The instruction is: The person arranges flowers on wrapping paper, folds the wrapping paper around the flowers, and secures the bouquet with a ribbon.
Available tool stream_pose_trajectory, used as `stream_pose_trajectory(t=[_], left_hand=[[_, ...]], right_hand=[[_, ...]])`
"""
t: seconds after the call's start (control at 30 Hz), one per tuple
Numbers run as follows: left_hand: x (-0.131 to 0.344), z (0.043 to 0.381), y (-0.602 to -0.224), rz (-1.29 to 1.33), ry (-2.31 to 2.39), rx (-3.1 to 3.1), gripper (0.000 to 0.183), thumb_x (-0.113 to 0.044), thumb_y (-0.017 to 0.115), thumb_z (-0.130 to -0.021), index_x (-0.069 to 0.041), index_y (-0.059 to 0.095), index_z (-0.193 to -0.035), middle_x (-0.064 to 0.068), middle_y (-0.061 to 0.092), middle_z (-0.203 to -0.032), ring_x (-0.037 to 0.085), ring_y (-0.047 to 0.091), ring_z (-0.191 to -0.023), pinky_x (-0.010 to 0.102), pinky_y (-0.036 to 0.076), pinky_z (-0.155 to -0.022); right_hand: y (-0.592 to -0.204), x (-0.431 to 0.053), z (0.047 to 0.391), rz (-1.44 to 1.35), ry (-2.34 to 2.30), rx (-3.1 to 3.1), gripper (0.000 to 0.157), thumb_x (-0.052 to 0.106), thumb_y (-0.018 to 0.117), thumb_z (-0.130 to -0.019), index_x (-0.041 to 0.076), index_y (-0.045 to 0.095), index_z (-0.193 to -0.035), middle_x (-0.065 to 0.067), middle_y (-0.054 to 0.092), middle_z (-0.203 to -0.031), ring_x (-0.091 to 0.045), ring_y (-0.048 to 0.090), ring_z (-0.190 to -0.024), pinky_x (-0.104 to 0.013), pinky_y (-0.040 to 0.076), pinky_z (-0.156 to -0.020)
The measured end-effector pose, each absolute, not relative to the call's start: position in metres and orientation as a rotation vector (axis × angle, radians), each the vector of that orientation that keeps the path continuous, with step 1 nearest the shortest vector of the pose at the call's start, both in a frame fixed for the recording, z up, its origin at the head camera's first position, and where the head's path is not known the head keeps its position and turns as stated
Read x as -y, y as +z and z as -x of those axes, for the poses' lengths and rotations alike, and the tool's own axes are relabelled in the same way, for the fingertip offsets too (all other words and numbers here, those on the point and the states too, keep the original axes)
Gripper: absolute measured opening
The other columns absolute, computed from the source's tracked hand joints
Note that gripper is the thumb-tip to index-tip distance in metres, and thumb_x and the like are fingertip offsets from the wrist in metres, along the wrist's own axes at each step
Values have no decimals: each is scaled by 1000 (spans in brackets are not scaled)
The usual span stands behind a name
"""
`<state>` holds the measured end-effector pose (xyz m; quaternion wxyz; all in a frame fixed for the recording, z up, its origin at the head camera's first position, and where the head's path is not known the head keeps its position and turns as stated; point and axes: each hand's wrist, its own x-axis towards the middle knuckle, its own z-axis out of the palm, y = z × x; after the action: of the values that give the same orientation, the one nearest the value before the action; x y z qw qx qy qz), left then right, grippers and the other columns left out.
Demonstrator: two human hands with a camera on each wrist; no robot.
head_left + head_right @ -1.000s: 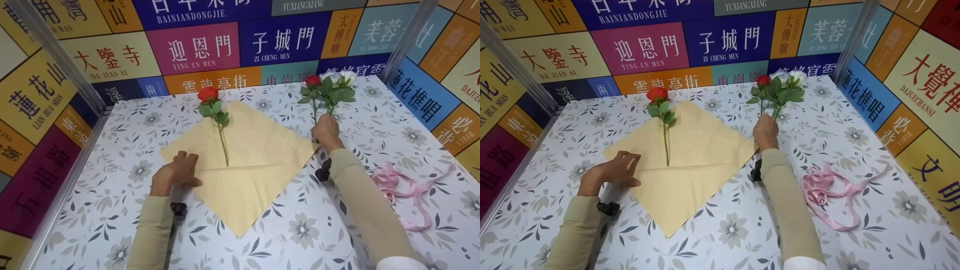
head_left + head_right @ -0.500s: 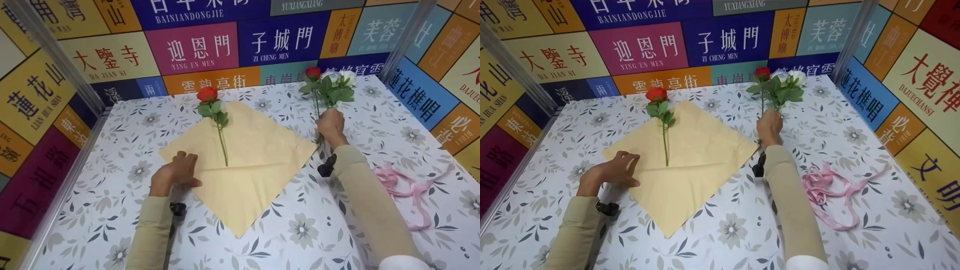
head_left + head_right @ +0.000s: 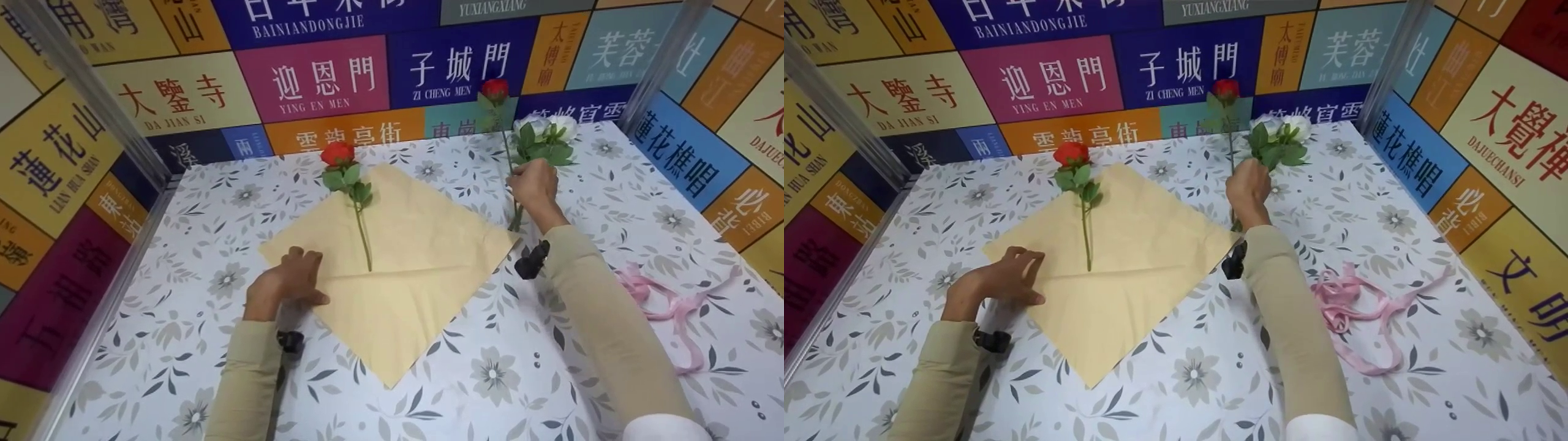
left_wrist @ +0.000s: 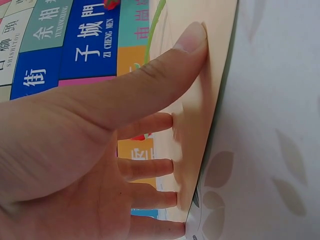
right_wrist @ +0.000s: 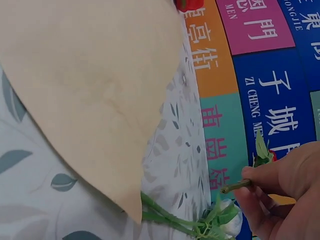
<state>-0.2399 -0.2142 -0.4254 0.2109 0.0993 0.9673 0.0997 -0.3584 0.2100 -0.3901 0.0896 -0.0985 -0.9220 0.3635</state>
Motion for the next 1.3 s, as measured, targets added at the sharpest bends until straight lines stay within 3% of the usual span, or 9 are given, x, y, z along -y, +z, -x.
stream_pose_trajectory(t=[0.27,0.47,0.83,1.1,1.23,1.3], left_hand=[[216,239,-425,-288,293,-2696,89,-37,78,-86,2,32,-153,34,31,-152,52,36,-139,65,37,-110],[217,239,-426,-305,282,-2709,89,-38,78,-86,3,33,-152,35,31,-151,52,37,-137,65,39,-109],[217,241,-429,-342,269,-2722,88,-37,80,-84,4,37,-148,35,36,-147,52,40,-133,64,41,-107],[216,241,-429,-345,291,-2719,86,-36,80,-83,4,39,-147,36,37,-144,52,42,-131,64,41,-106],[217,240,-427,-359,285,-2722,85,-36,80,-83,5,39,-146,36,37,-144,53,41,-131,65,41,-105],[218,240,-427,-358,289,-2720,86,-36,80,-84,5,38,-147,37,35,-146,54,39,-133,65,40,-106]], right_hand=[[-377,-184,359,253,1171,2723,31,15,67,-95,3,70,-124,-20,70,-123,-36,69,-105,-47,53,-99],[-375,-155,356,196,1257,2698,31,18,68,-95,7,71,-124,-16,73,-117,-30,74,-93,-42,57,-91],[-381,-102,347,131,1530,2652,28,14,70,-94,6,73,-121,-15,75,-113,-28,74,-97,-29,61,-64],[-395,-65,340,148,1738,2616,25,9,72,-91,2,75,-115,-18,76,-107,-15,72,-72,-26,60,-59],[-404,-52,336,126,1826,2594,26,8,71,-91,1,74,-116,-19,76,-104,-16,71,-72,-25,60,-60],[-408,-46,335,124,1872,2584,27,8,71,-92,0,73,-117,-18,76,-105,-25,74,-80,-26,60,-61]])
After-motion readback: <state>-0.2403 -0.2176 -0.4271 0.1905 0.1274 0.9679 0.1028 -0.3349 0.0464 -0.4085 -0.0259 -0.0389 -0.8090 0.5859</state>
